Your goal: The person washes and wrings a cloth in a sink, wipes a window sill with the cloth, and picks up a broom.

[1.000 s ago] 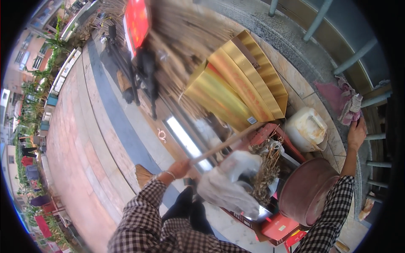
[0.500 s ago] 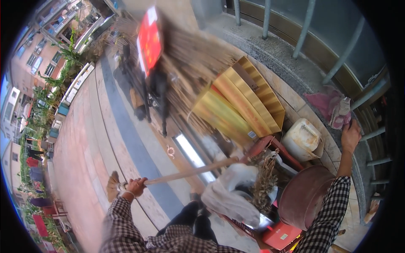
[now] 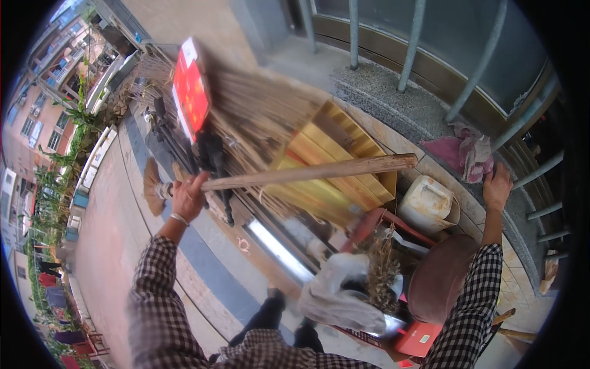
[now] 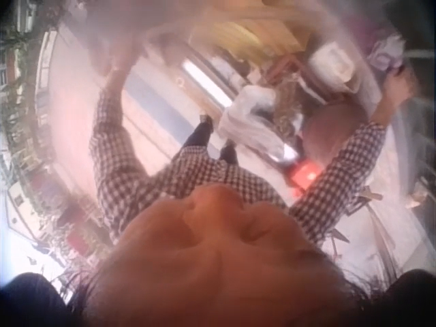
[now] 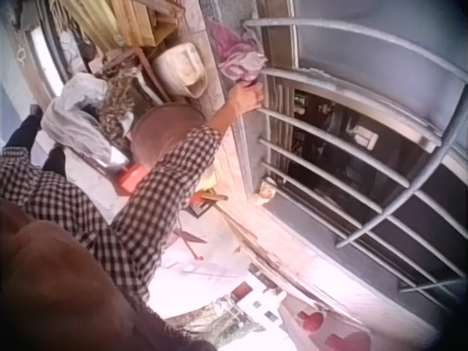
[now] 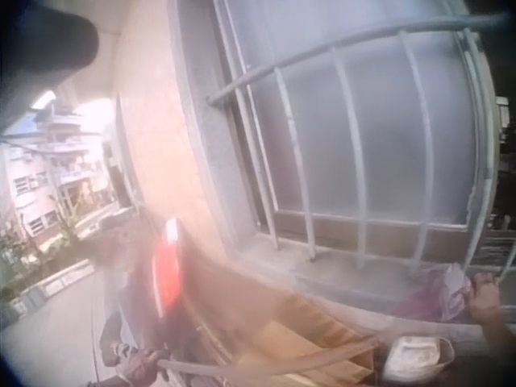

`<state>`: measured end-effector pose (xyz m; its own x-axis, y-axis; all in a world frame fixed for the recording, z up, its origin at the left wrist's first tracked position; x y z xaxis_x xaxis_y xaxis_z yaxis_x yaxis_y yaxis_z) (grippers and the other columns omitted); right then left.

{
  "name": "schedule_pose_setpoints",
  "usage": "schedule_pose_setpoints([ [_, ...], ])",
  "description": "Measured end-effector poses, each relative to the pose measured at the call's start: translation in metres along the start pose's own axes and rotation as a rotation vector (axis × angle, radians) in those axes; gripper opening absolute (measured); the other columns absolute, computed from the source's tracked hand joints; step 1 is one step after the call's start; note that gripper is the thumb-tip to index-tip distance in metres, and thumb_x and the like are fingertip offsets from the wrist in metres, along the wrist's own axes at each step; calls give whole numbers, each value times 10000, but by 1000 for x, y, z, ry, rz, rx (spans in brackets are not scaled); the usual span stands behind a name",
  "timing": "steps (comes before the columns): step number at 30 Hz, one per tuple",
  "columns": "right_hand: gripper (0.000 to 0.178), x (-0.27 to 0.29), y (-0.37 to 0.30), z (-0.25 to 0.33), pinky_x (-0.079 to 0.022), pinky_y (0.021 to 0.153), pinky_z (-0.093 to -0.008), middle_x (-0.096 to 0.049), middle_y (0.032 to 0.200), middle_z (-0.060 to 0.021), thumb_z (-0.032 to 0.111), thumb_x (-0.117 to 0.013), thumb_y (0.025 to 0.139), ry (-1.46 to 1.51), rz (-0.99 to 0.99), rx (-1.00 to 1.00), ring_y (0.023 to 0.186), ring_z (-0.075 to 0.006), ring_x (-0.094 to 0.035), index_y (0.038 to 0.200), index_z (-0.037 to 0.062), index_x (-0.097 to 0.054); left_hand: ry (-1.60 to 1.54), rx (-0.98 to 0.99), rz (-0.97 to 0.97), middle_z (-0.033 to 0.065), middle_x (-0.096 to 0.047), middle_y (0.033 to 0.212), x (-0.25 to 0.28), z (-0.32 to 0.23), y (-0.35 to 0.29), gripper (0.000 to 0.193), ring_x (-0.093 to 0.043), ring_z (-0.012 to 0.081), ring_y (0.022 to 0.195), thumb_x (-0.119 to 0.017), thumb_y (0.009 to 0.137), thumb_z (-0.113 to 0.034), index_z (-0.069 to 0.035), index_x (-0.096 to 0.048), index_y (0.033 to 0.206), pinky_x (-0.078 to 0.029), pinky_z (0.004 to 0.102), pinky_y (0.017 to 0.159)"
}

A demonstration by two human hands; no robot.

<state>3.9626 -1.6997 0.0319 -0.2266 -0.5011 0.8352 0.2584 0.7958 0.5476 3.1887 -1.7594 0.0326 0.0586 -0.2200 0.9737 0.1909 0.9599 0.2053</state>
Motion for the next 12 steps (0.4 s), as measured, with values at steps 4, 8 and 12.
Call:
schedule_pose_setpoints([
  [4, 333, -5, -4, -11, -385, 933, -455, -568, 1203, -133, 197, -535, 849, -12, -5, 4, 1135, -321, -511, 1164, 88, -538, 7, -191, -129, 47, -572, 868, -8, -15, 108, 530, -577, 249, 868, -576, 752, -45, -215, -513, 1250, -358, 386, 772],
  [8, 356, -3, -3, -7, -379, 940, -441, -561, 1207, -149, 195, -528, 846, -32, 65, -30, 1135, -334, -507, 1186, 88, -530, 111, -185, -88, 47, -579, 973, -49, -8, 181, 608, -557, 245, 957, -535, 786, -42, -269, -467, 1347, -381, 399, 786],
  [12, 375, -8, -8, -20, -376, 945, -438, -554, 1217, -158, 198, -525, 848, -44, 61, -1, 1139, -337, -505, 1208, 94, -522, -11, 144, 23, 76, -496, 1264, -121, 10, 212, 578, -444, 223, 1240, -545, 835, -122, -257, -429, 1385, -377, 446, 923],
])
Point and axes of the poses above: each hand's wrist, its own y-axis towards the middle knuckle, its own x-axis out of the back of the hand, z = x × y, the point moved 4 cm from there along y, towards the middle knuckle
